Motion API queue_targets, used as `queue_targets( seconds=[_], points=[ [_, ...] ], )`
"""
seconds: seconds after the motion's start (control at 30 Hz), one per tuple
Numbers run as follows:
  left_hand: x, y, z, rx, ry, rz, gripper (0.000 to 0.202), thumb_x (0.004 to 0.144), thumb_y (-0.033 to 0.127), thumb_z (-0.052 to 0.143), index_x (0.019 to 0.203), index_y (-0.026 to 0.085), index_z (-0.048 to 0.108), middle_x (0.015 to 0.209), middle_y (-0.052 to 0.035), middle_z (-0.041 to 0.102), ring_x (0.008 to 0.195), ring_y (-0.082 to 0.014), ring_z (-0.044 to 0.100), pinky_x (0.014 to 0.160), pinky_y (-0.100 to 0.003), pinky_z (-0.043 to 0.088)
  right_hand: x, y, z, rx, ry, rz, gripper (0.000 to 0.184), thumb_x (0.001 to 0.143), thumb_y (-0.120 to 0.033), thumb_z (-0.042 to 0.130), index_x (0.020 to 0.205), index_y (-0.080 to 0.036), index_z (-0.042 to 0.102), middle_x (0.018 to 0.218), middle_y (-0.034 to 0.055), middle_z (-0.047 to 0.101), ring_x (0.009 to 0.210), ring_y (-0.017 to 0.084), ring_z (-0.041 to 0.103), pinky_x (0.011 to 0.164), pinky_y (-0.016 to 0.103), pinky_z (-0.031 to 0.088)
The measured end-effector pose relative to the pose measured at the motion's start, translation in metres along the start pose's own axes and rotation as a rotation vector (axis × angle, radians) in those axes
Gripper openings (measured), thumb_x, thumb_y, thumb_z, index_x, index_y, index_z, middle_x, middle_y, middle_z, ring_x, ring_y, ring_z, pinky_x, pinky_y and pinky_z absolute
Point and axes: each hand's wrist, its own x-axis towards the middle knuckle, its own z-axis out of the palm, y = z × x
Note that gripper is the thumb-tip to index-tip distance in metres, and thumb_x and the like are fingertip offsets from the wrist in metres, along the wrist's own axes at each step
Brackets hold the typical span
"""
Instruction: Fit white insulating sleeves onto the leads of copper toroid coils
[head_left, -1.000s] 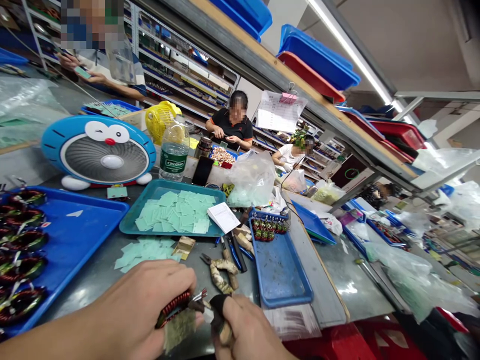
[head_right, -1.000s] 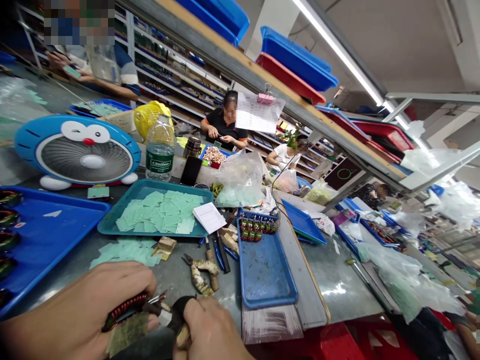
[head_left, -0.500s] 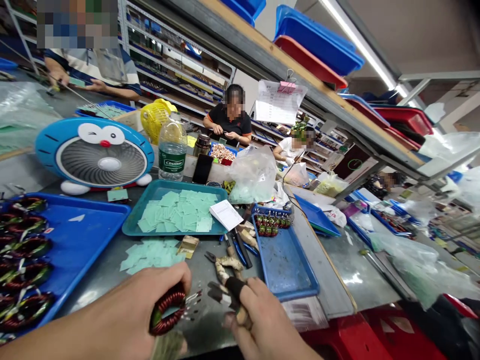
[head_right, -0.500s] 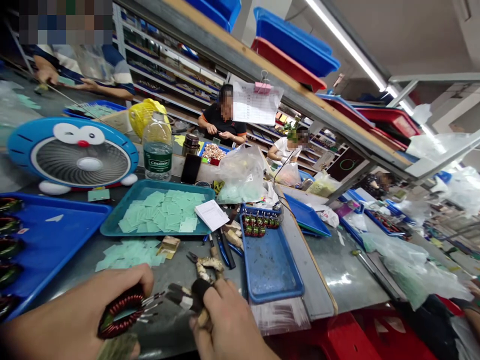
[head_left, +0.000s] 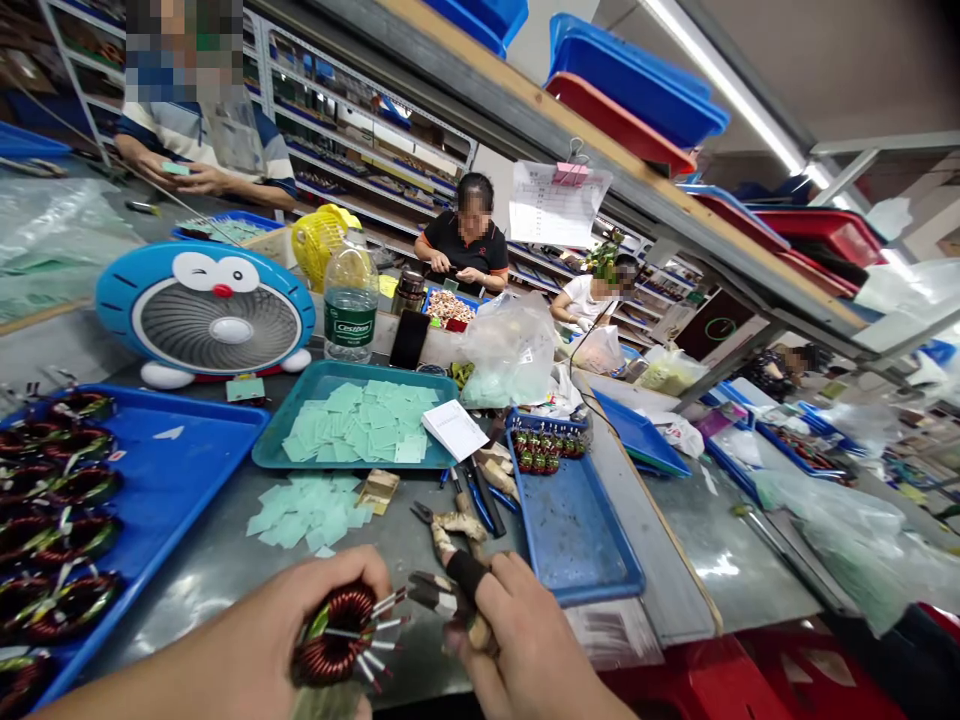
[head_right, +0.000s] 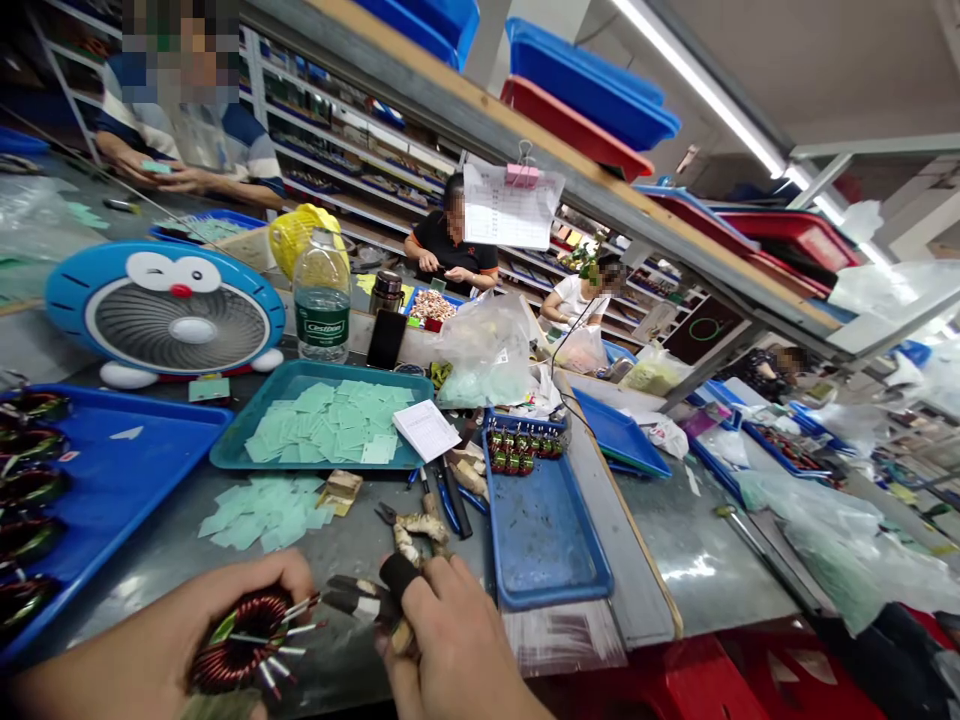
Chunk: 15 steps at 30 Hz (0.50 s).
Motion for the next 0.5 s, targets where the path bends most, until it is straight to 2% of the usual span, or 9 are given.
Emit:
queue_targets(
  seconds=[0.1,0.13,0.2,0.3,0.4,0.5],
  points=[
    [0.005,0.001,0.005,0.228,0.119,0.042,0.040,0.090,0.053,0.088,0.105,0.027,0.062,0.089,0.0041,0.069,0.079,-0.0204,0.061,0.071,-0.028,0.050,-0.008,-0.003,0.001,0.038,-0.073,0.090,0.036,0.085,-0.013,0.084,0.113,-0.029,0.068,0.105,0.0049,0.075,0.090,0.029,0.073,0.077,0.037,0.057],
    [0.008,0.000,0.005,0.319,0.160,0.069,0.035,0.094,0.054,0.085,0.103,0.027,0.064,0.089,0.0026,0.073,0.080,-0.0214,0.064,0.071,-0.029,0.050,-0.010,-0.004,0.002,0.045,-0.099,0.120,0.036,0.085,-0.013,0.086,0.112,-0.029,0.068,0.105,0.0047,0.076,0.090,0.029,0.073,0.077,0.036,0.056],
    [0.011,-0.006,0.006,0.469,0.207,0.139,0.022,0.097,0.043,0.082,0.098,0.027,0.067,0.089,0.0014,0.077,0.079,-0.0222,0.069,0.070,-0.031,0.048,-0.011,-0.007,0.001,0.069,-0.146,0.173,0.035,0.085,-0.016,0.087,0.111,-0.029,0.068,0.106,0.0044,0.077,0.092,0.029,0.074,0.078,0.036,0.053],
    [0.012,-0.016,0.010,0.575,0.307,0.285,0.013,0.088,0.028,0.080,0.098,0.028,0.072,0.089,0.0023,0.080,0.079,-0.0220,0.075,0.072,-0.032,0.050,-0.009,-0.008,-0.005,0.168,-0.200,0.225,0.031,0.086,-0.020,0.088,0.099,-0.029,0.061,0.098,0.0015,0.075,0.086,0.025,0.071,0.076,0.033,0.048],
    [0.006,-0.020,0.022,0.565,0.416,0.456,0.015,0.083,0.026,0.075,0.098,0.029,0.072,0.087,0.0041,0.078,0.076,-0.0195,0.074,0.074,-0.032,0.051,-0.005,-0.004,-0.016,0.302,-0.240,0.227,0.029,0.087,-0.023,0.087,0.094,-0.029,0.060,0.090,-0.0017,0.072,0.080,0.021,0.066,0.073,0.030,0.045],
    [0.000,-0.011,0.036,0.539,0.505,0.494,0.004,0.093,0.032,0.064,0.092,0.029,0.066,0.081,0.0057,0.073,0.070,-0.0166,0.067,0.071,-0.032,0.048,-0.004,-0.001,-0.022,0.287,-0.193,0.116,0.021,0.087,-0.023,0.081,0.103,-0.029,0.068,0.096,0.0014,0.076,0.084,0.023,0.068,0.077,0.031,0.047]
  ],
)
